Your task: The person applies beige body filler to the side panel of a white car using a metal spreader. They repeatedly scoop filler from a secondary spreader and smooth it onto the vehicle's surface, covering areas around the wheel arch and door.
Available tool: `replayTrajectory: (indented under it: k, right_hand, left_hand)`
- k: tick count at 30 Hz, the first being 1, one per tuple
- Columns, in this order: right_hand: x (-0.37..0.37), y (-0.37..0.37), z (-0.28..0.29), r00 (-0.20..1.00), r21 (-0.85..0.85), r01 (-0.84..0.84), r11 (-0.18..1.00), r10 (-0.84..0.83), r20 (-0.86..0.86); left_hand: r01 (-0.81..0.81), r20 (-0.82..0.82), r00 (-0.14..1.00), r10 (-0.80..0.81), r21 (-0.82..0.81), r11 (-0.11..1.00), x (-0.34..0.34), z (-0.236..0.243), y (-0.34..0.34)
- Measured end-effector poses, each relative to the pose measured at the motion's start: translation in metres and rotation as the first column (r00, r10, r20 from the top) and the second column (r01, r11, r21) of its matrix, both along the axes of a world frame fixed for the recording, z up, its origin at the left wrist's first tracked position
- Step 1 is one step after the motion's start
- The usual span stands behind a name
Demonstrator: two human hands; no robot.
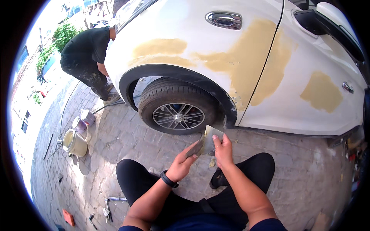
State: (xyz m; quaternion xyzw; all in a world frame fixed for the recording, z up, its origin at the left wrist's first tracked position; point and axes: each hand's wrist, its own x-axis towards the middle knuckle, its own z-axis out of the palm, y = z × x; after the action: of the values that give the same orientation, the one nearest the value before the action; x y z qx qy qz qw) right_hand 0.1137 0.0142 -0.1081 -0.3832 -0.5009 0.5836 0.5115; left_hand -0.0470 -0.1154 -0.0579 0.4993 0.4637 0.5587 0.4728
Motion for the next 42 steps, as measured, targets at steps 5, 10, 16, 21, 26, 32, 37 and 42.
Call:
replayTrajectory:
  k: [5,10,16,21,26,32,37,42]
  right_hand:
    - [-0.016,-0.032,0.017,0.984,0.062,-0.158,0.986,0.152,0.094]
    - [-0.019,-0.05,0.035,0.895,0.123,-0.359,0.925,0.303,0.327]
    - [-0.012,-0.048,0.062,0.766,-0.207,-0.611,0.764,0.505,-0.398]
    - [0.012,-0.03,0.059,0.611,-0.158,-0.762,0.629,0.615,-0.499]
    - [0.004,-0.032,0.061,0.747,-0.12,-0.538,0.834,0.406,-0.527]
    - [-0.004,-0.01,0.05,0.982,0.063,-0.119,0.991,0.127,-0.143]
    - [-0.01,0.001,0.018,0.997,0.015,0.046,0.999,-0.045,-0.059]
    - [-0.008,-0.021,0.028,0.984,0.065,-0.013,0.998,0.001,0.177]
  left_hand:
    - [-0.032,0.058,0.998,0.038,-0.099,0.995,-0.007,-0.005,-0.005]
    - [0.062,0.327,0.945,0.003,-0.19,0.98,-0.008,-0.03,-0.01]
    - [0.283,0.702,0.672,-0.236,0.051,0.958,-0.02,-0.005,-0.015]
    - [0.055,0.051,0.997,-0.05,-0.098,0.994,-0.019,0.016,-0.008]
    - [-0.381,-0.121,0.918,0.377,-0.012,0.925,-0.016,0.001,0.006]
    - [-0.174,0.002,0.985,0.175,-0.091,0.981,-0.02,-0.012,-0.004]
    - [-0.161,-0.003,0.987,0.161,0.057,0.985,0.008,0.01,-0.006]
    - [-0.12,0.004,0.993,0.12,0.022,0.993,0.004,-0.016,-0.003]
